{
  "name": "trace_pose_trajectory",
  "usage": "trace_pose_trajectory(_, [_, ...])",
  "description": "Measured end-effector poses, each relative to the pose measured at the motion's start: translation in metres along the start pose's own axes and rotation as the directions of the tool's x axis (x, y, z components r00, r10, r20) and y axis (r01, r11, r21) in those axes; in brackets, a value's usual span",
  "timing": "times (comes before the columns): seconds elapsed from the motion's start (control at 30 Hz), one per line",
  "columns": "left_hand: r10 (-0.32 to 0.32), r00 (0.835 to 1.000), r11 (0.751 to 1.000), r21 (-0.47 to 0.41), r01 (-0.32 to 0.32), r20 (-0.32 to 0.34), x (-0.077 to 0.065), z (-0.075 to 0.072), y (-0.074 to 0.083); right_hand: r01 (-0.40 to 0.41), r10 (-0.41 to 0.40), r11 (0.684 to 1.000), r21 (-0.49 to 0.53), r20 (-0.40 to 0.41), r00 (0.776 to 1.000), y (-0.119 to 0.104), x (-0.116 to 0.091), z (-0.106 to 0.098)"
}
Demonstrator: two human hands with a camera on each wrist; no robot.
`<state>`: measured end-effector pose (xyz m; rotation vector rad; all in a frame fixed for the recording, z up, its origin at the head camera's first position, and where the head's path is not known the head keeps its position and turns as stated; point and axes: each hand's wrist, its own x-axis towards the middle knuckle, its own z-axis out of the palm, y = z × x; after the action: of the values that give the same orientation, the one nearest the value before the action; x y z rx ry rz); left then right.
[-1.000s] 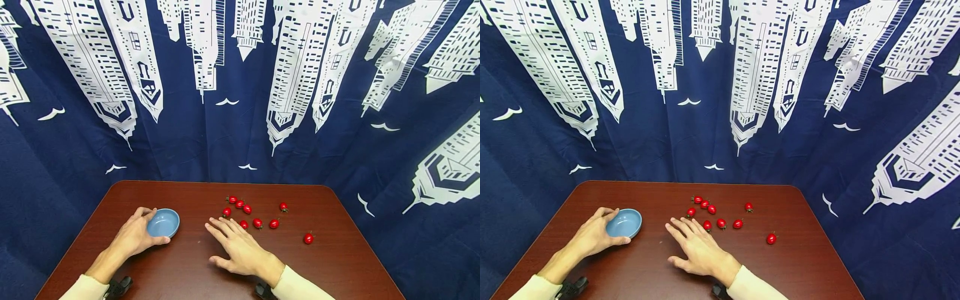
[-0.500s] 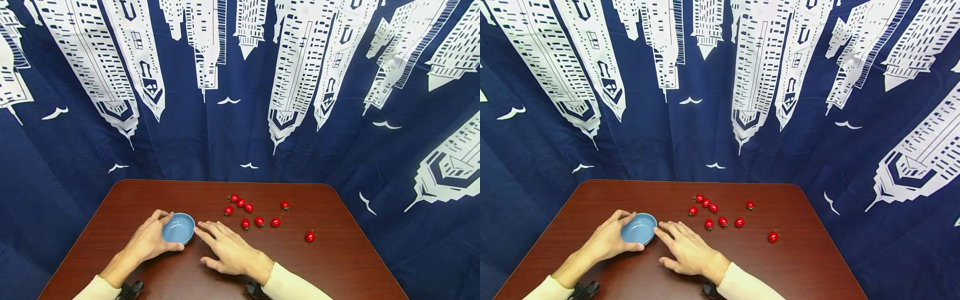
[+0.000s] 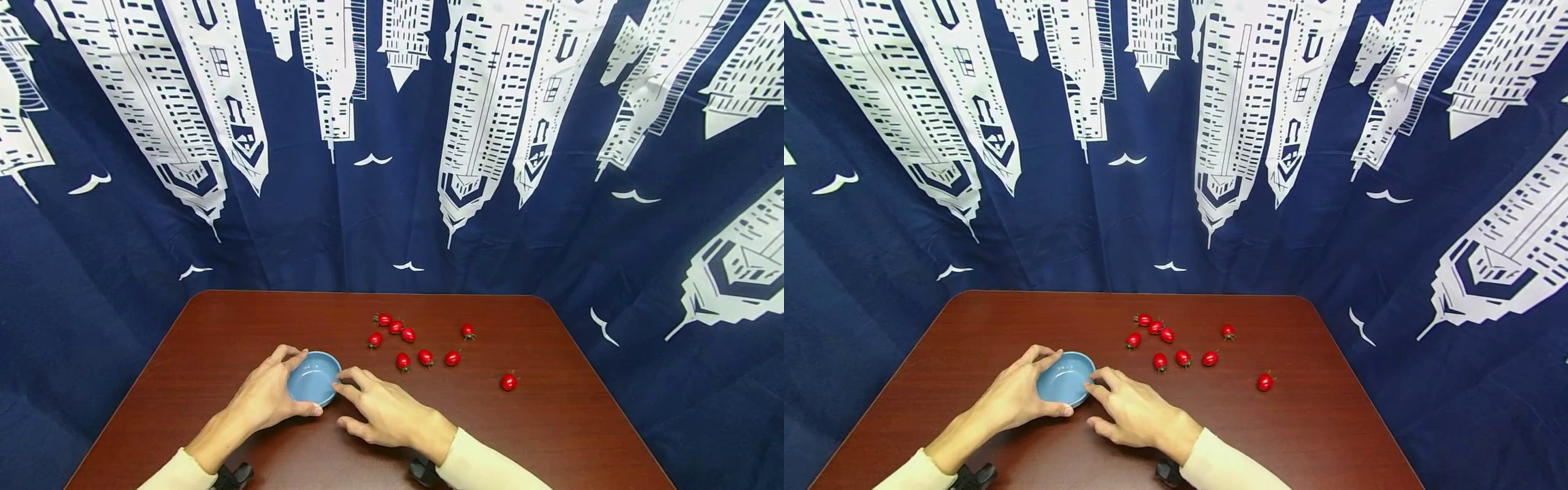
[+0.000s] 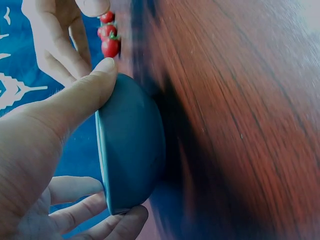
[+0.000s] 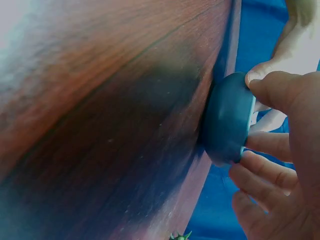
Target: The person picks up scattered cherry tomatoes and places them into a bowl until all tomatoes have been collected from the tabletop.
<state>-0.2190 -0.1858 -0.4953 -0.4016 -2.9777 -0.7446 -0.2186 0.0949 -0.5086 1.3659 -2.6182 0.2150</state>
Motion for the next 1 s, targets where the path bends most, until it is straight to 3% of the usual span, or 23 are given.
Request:
trace_pose_trajectory(0.23, [0.013,1.0,1.0,-0.02,-0.013,-0.01,0.0,0.008,0.01,-0.033,0.032,0.997,0.075,0.016,0.999,0.005,-0.011,-0.005])
trace_pose_trajectory(0.43, [0.016,1.0,0.999,-0.031,-0.016,-0.001,0.001,0.017,0.024,-0.006,0.011,0.993,0.116,-0.042,0.999,0.015,-0.024,-0.007])
trace_pose_trajectory(0.7, [0.065,0.998,0.997,-0.028,-0.065,-0.014,0.003,0.032,0.044,0.002,0.011,0.991,0.136,-0.095,0.995,0.029,-0.045,-0.015])
trace_pose_trajectory(1.0, [0.086,0.996,0.99,-0.114,-0.085,0.004,-0.001,0.048,0.06,0.041,-0.01,0.979,0.199,-0.151,0.988,0.041,-0.071,-0.015])
